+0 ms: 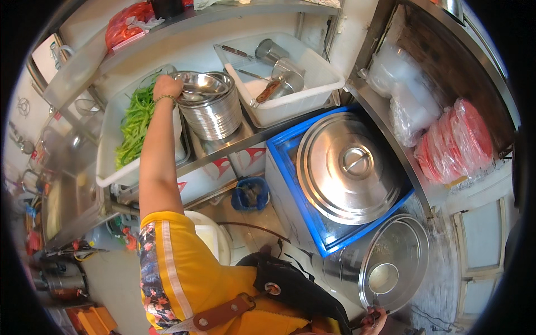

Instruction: The person assembles two noodle bowls by retrieving noodles and greens from a large pot, then adding various toppings from stainless steel containers. They use chopsticks and tongs to transfer ingredients into bowls and arrange them on the counter.

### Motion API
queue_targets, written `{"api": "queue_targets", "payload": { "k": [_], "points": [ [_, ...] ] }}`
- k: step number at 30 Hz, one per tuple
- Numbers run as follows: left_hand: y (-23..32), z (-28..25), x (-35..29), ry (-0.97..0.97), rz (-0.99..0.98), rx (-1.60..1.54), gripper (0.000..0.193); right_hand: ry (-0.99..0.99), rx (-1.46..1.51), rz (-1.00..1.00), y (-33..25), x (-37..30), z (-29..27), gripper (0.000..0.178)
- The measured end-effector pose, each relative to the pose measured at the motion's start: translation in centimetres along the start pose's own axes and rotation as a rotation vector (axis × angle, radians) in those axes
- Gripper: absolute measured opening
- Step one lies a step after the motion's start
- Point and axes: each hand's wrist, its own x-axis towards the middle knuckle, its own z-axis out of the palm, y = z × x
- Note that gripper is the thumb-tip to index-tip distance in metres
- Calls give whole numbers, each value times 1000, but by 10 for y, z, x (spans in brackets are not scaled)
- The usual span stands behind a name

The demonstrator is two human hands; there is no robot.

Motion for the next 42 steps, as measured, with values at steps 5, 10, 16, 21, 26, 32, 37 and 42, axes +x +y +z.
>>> {"api": "queue_targets", "payload": {
  "k": [5, 10, 16, 21, 26, 32, 37, 42],
  "points": [
    [-10, -1, -65, 216, 37, -722, 27, -77, -1, -47, -26, -2, -35, 14],
    [-25, 34, -202, -371, 90, -1212, 29, 112, 19, -277, -72, -40, -30, 19],
    [14, 150, -397, -1191, -83, -1103, 24, 148, -28, -75, -48, -13, -62, 21],
    [37, 189, -522, -1417, -31, -860, 11, -103, 13, -6, -21, 19, -78, 13],
    [54, 216, -572, -1528, 108, -844, 30, -108, -94, 79, -26, -1, -72, 13],
    [67, 235, -623, -1546, 252, -786, 33, 0, -391, -154, -21, -8, -98, 19],
    [75, 243, -632, -1460, 376, -722, 42, -17, -355, -146, -21, 6, -93, 20],
    [94, 234, -644, -1463, 384, -747, 42, -27, -352, -239, -8, 20, -97, 16]
  ]
}}
